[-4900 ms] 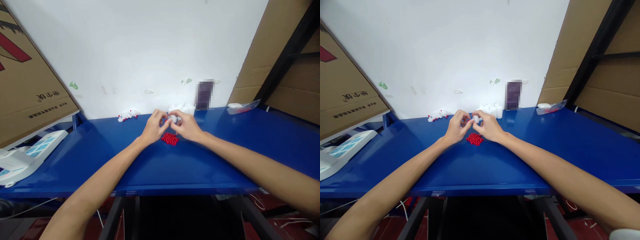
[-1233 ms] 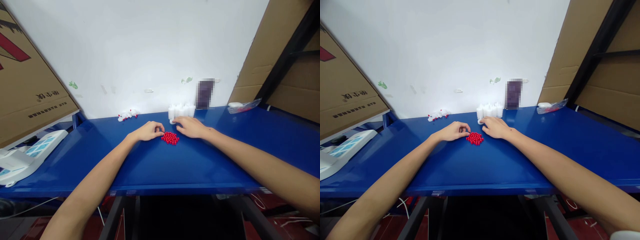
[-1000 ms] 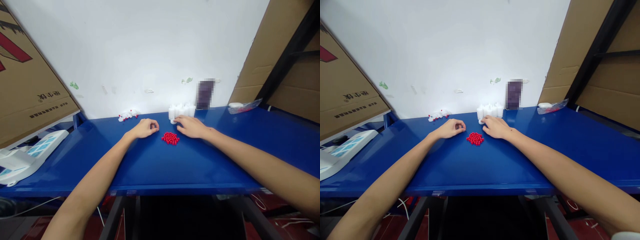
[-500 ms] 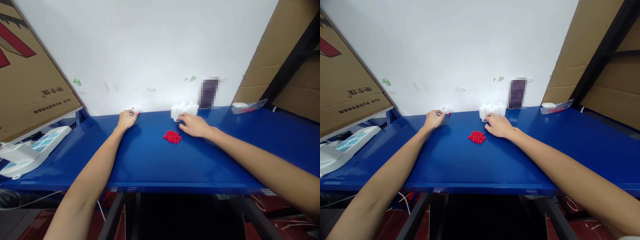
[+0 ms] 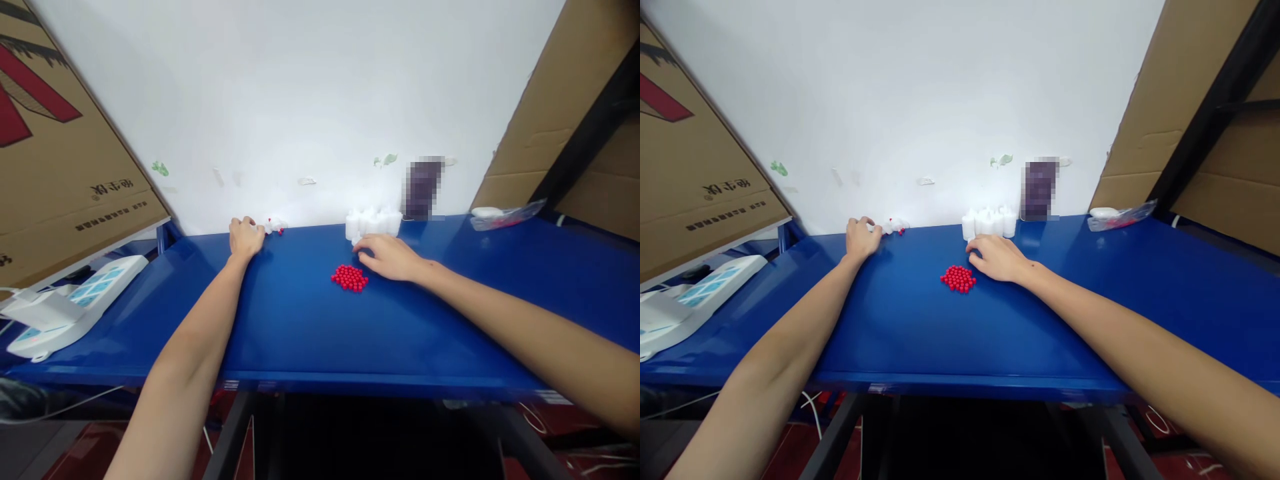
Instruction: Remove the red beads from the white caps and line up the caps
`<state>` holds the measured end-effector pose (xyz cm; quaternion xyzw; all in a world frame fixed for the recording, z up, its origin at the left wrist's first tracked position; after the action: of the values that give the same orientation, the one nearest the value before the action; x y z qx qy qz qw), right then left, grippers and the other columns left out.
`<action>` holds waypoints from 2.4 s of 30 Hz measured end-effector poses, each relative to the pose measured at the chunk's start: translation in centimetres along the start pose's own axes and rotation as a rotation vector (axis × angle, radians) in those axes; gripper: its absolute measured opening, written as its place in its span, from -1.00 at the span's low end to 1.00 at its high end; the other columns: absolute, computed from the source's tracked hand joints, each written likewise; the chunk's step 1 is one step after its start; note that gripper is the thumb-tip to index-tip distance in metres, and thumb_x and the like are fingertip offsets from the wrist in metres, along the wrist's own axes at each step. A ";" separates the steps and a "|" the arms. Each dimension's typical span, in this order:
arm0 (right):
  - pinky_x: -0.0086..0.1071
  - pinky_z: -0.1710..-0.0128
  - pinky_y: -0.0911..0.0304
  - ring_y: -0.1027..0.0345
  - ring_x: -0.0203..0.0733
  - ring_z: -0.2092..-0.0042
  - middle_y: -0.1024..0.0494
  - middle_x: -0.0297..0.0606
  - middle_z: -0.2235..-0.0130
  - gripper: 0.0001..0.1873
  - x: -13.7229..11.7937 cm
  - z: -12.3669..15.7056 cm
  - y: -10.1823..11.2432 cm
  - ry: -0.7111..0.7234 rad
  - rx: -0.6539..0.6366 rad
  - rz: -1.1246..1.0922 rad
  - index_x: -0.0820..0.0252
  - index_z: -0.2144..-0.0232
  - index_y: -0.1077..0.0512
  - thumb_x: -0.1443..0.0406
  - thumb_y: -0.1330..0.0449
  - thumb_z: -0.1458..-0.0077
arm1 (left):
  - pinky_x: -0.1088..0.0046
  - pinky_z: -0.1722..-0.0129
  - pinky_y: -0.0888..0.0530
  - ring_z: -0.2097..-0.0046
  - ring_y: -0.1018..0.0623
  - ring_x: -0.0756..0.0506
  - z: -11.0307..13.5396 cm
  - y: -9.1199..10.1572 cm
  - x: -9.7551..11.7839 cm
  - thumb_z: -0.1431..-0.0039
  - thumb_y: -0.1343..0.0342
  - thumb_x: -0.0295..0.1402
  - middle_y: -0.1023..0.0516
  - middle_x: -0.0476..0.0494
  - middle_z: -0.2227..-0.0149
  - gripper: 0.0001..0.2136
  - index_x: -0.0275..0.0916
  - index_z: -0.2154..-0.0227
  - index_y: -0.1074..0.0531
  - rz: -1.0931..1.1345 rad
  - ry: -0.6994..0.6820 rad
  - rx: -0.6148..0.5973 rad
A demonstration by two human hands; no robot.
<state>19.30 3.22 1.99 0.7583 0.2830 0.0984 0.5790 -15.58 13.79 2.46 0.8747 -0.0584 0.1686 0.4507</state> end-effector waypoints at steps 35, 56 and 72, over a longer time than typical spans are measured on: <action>-0.23 0.06 -0.32 -0.45 -0.06 0.04 -0.53 -0.17 -0.02 -0.68 -0.7 -0.5 -1.3 0.024 -0.018 -0.095 0.12 0.06 -0.53 0.30 -0.04 -0.24 | 0.22 -0.03 -0.40 -0.02 -0.49 -0.31 -3.2 -5.4 4.0 -0.09 -0.12 -0.06 -0.55 -0.28 0.05 -0.59 -0.16 0.08 -0.54 -0.046 -0.153 -0.315; -0.21 0.03 -0.30 -0.44 -0.05 0.03 -0.54 -0.16 0.02 -0.70 0.2 -0.6 -1.4 0.081 -0.014 -0.143 0.14 0.10 -0.54 0.27 -0.07 -0.22 | 0.32 -0.05 -0.43 -0.03 -0.50 -0.16 -2.8 -2.5 6.1 -0.24 0.04 -0.21 -0.57 -0.19 0.02 -0.69 -0.25 0.12 -0.50 0.480 -0.482 -0.244; -0.25 0.14 -0.28 -0.43 -0.03 0.05 -0.51 -0.14 -0.02 -0.65 0.1 -1.1 -1.2 0.101 -0.049 -0.105 0.14 0.03 -0.52 0.17 -0.11 -0.22 | 0.41 0.10 -0.46 0.11 -0.59 -0.16 -6.1 -6.1 5.6 -0.14 0.05 -0.31 -0.65 -0.11 0.14 -0.67 -0.19 0.16 -0.58 0.105 -0.268 -0.433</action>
<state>18.51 4.40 1.18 0.7221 0.3485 0.1130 0.5868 -10.24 22.58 3.05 0.7681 -0.1976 0.0577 0.6063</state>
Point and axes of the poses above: each hand's wrist, its own z-axis away from the middle knuckle, its own y-axis out of the back of the hand, x = y × z, the point moved 4 cm from there along -z, towards the middle knuckle
